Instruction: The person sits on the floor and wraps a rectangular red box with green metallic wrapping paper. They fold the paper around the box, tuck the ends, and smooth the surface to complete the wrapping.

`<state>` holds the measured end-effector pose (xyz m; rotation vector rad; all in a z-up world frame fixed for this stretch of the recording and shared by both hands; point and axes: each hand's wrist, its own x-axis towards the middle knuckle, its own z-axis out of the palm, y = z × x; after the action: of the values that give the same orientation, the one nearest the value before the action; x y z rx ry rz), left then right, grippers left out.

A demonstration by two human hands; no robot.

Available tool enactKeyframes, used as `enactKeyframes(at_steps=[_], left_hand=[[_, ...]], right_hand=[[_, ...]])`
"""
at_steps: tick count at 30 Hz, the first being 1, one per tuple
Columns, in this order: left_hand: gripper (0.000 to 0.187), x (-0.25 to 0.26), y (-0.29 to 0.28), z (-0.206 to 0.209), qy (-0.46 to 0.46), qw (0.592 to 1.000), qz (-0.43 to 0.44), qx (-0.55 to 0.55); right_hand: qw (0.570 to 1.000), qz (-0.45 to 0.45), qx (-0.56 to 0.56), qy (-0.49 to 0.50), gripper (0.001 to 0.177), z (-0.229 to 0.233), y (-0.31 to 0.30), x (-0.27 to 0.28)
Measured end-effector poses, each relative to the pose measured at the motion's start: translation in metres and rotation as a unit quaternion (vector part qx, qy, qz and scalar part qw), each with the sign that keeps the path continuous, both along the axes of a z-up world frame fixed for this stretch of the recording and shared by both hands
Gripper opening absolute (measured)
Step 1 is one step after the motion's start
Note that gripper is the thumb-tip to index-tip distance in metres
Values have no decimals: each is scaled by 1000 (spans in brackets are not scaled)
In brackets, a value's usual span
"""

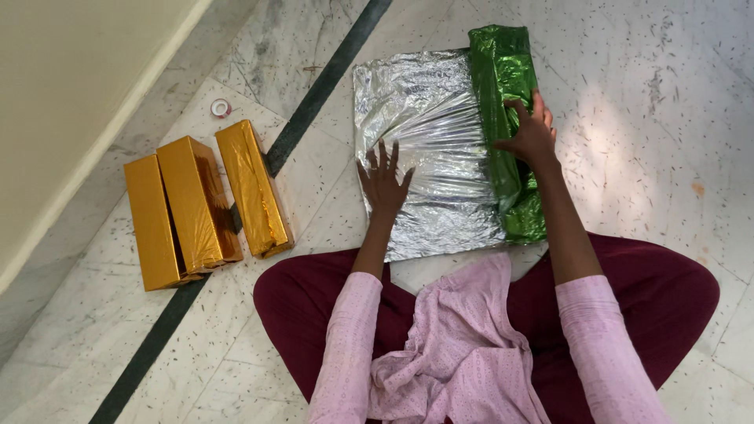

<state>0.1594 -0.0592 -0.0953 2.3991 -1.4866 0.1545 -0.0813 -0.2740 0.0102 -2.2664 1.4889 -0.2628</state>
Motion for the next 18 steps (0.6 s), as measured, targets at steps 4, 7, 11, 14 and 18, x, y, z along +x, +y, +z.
enactKeyframes(at_steps=[4,7,11,14,18], left_hand=[[79,-30,19,-1,-39,999,27,-10],[83,-32,23,-4,-26,999,11,16],[85,-20,29,-7,3,999,-7,-36],[86,-21,30,-9,29,998,-3,-63],[85,-20,31,-9,35,997,-1,-70]], right_hand=[[997,-20,-71,29,101,-13,11,9],[978,12,-207,34,106,-35,28,6],[965,7,-254,70,104,-56,30,5],[965,15,-255,61,98,-60,23,1],[960,20,-269,74,94,-60,28,10]])
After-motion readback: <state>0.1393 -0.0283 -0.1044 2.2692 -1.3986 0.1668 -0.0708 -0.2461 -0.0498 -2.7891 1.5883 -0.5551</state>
